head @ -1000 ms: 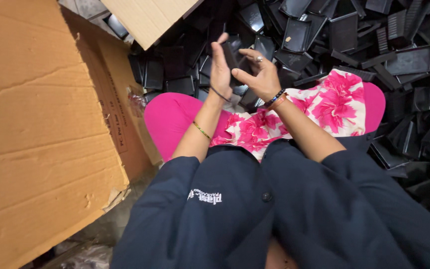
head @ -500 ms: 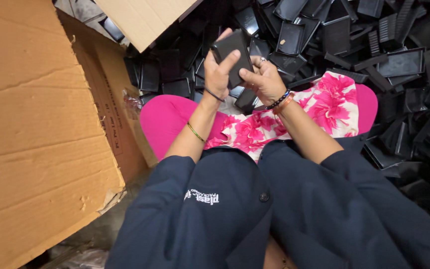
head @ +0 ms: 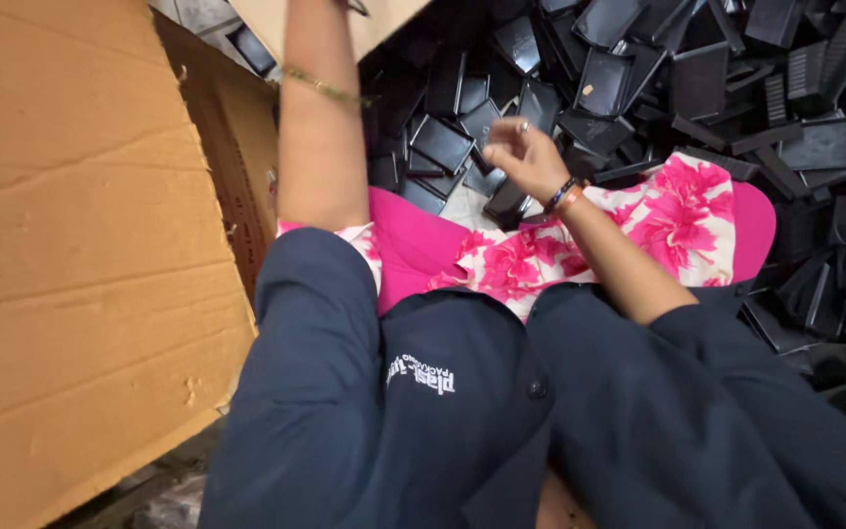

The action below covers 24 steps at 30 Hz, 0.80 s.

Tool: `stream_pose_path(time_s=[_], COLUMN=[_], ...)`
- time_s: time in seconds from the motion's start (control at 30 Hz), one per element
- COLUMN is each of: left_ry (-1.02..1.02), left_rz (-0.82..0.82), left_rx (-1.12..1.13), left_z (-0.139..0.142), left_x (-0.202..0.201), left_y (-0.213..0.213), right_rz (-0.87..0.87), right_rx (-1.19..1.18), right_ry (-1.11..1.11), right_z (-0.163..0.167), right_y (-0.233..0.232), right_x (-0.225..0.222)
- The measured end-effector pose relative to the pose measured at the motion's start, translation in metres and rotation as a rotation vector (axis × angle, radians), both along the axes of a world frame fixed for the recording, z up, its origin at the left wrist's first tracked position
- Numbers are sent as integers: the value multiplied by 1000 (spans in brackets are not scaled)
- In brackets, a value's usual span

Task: The person sits on the floor and repeatedly picks up small black plastic parts from a pile, briefly inspects them, and places them into a cardboard box. The person handles the parts one at a time throughout the clip.

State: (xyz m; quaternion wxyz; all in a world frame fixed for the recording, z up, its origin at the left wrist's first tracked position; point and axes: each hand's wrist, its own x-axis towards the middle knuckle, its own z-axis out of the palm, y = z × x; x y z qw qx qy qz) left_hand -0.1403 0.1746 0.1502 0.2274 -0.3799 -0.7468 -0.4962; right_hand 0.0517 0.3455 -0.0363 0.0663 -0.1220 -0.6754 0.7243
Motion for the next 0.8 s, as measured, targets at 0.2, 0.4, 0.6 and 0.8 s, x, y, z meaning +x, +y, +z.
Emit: stream_pose_path(time_s=[0.2, 0.4, 0.6, 0.8], left_ry=[-229, -734, -871, -777], left_rz=[-558, 262, 564, 546], left_rx=[-231, -1155, -1240, -991], left_z=[9, -119, -117, -125], left_x=[-26, -31, -61, -43], left_y=[-81, -120, -102, -77], right_rz=[25, 180, 157, 213], right_rx=[360, 934, 1037, 726], right_ry=[-138, 80, 256, -157], right_z=[4, 48, 76, 47], right_y=[-7, -60, -122, -80], right_x=[-19, -146, -188, -159])
